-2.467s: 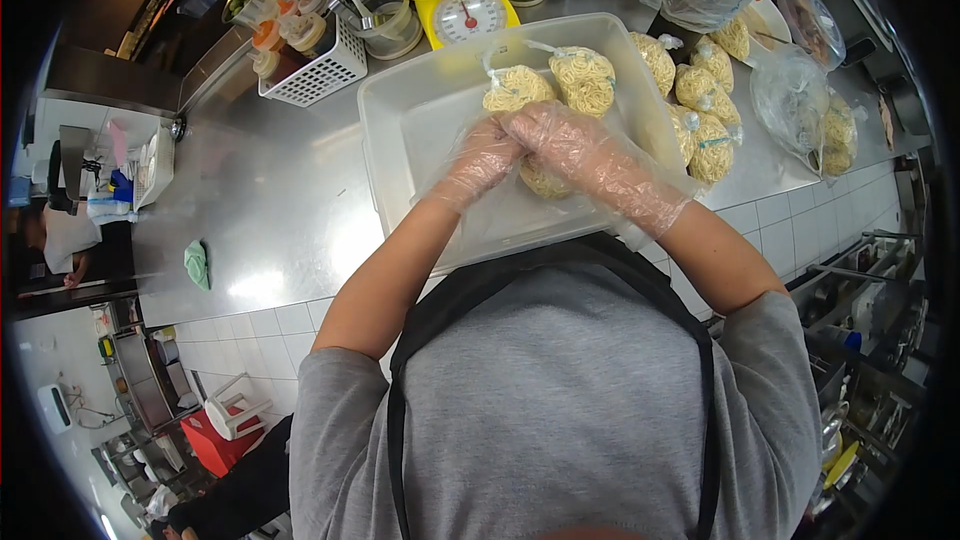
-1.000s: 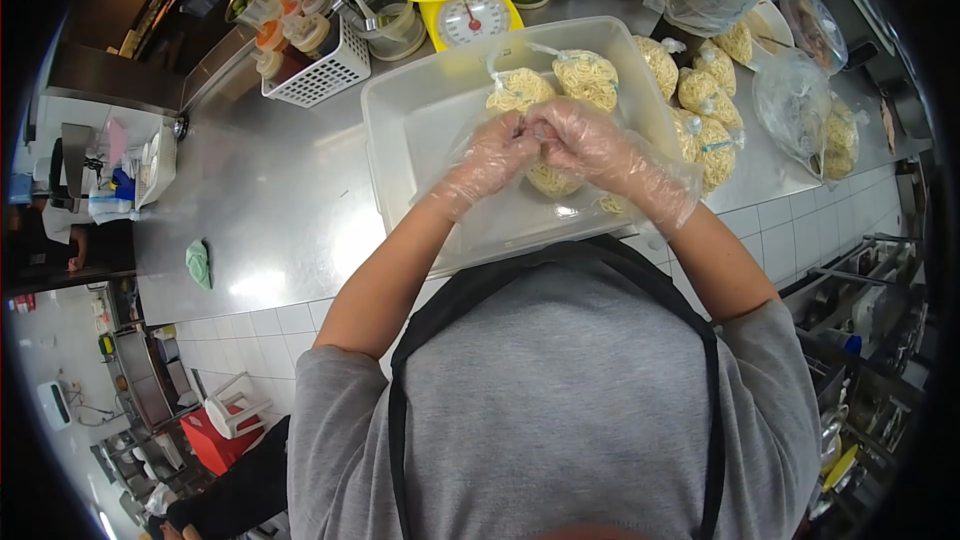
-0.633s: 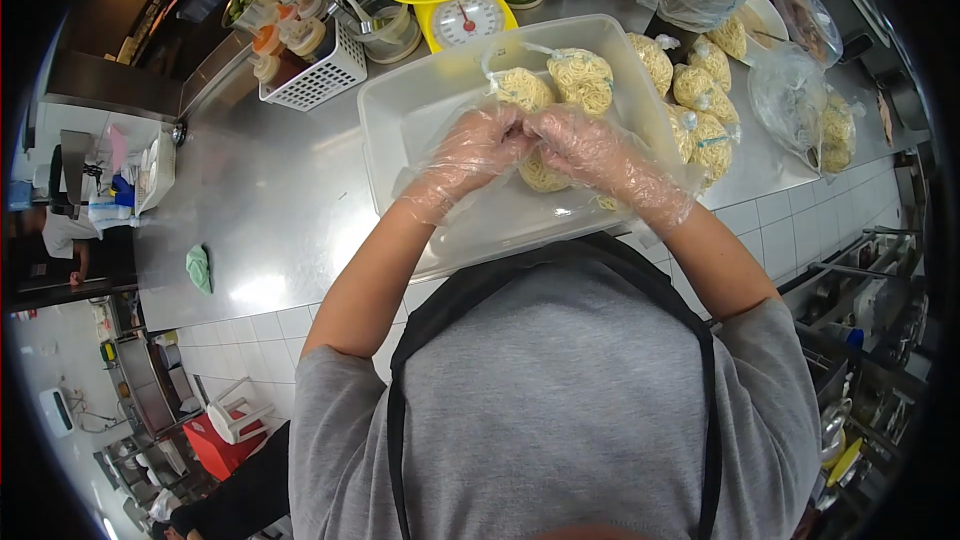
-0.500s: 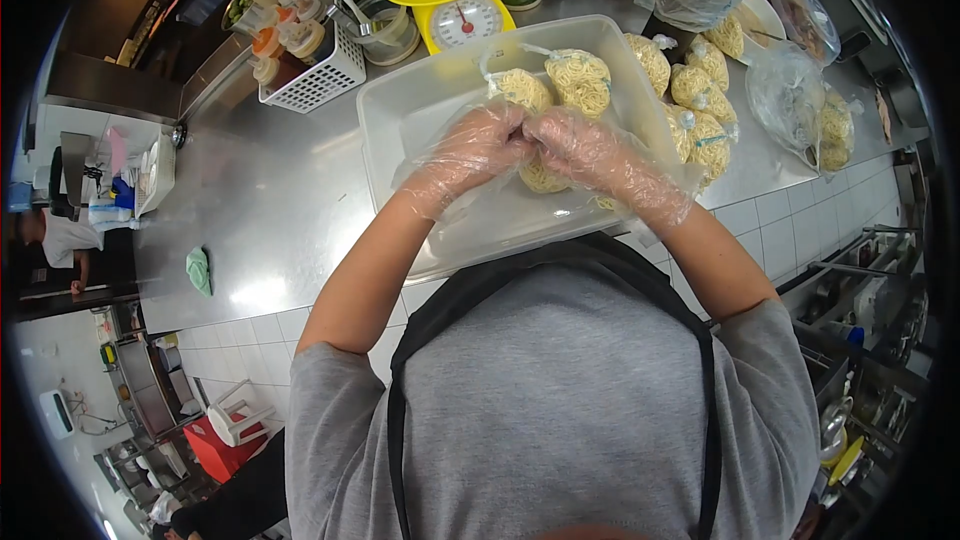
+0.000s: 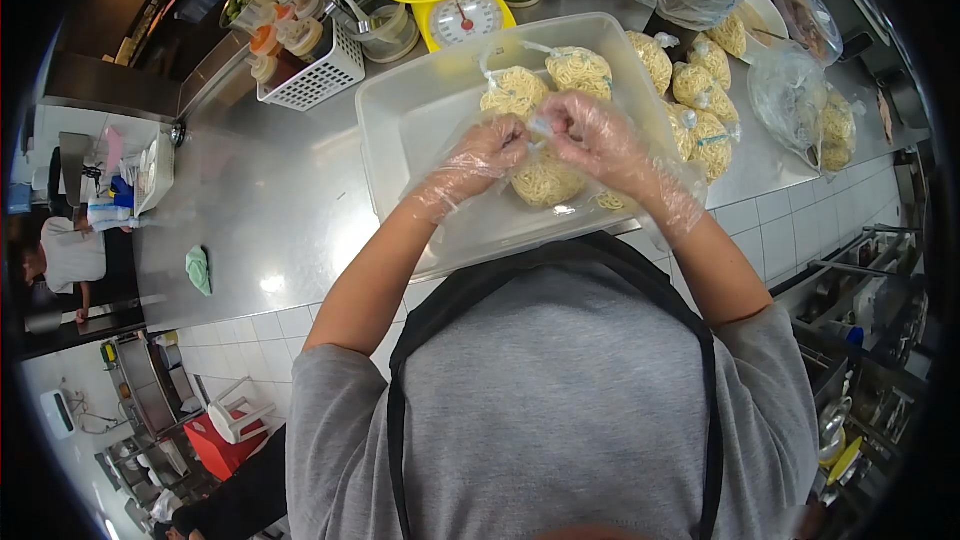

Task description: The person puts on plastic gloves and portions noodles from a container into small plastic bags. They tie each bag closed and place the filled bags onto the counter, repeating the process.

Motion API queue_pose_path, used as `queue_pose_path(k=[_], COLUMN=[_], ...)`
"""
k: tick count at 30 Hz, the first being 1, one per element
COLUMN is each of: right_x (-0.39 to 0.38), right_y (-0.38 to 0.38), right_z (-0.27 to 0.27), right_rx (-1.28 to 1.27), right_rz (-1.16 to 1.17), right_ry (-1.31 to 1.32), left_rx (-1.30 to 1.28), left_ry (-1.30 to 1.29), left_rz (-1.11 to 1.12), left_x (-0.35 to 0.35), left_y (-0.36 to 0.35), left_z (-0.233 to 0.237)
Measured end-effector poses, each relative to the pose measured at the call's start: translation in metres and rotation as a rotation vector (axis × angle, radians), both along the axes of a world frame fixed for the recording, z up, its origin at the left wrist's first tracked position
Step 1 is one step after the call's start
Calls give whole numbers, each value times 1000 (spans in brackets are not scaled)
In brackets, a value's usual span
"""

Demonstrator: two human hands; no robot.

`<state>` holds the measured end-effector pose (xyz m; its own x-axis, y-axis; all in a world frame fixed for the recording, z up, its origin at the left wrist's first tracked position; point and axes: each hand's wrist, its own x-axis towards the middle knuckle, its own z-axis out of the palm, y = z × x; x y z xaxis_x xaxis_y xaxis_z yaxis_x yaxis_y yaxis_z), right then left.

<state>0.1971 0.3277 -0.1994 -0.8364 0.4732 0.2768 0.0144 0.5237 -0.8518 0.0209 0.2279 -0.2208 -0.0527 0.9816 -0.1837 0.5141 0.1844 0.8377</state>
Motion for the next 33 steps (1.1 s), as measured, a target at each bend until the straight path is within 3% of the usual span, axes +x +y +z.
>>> queue_pose_path(k=[4, 6, 7, 9, 12, 14, 18, 20, 24, 25, 27, 28, 29, 30, 33], right_x=[-2, -7, -9, -9, 0, -1, -6, -6, -4, -5, -8, -10, -13, -14, -13], right_y=[16, 15, 20, 30, 26, 19, 24, 26, 19, 17, 8, 7, 5, 5, 12], right_z=[-7, -7, -8, -12, -18, -19, -31, -32, -29, -26, -10, -16, -24, -29, -31], right_rx=[199, -192, -190, 14, 126, 158, 270, 289, 406, 411, 179, 179, -3, -184, -353], right_rz=[43, 17, 20, 131, 302, 284, 298, 274, 155, 157, 158, 161, 179, 194, 223], right_ry=[-31, -26, -23, -227, -259, -293, -348, -349, -212, -212, -201, -203, -204, -203, -106], left_rx=[92, 138, 183, 228, 405, 148, 81, 214, 215, 145, 76, 32, -12, -9, 31], left_ry=[6, 43, 118, 197, 439, 133, -63, -283, -201, -144, -89, -189, -287, -287, -156], left_rz=[-62, -31, -91, -149, -136, -99, -129, 21, 4, -86, -171, -102, -35, -34, -26], left_x=[-9, -8, -9, -10, -6, -1, 10, 4, -3, 2, 9, 11, 11, 6, -2], left_y=[-7, -10, -9, -7, -2, -2, 1, 2, -9, -11, -9, -8, -6, -3, 4], left_z=[-2, -5, -7, -16, -13, -1, 1, -9, -8, -8, -8, -11, -14, -20, -23])
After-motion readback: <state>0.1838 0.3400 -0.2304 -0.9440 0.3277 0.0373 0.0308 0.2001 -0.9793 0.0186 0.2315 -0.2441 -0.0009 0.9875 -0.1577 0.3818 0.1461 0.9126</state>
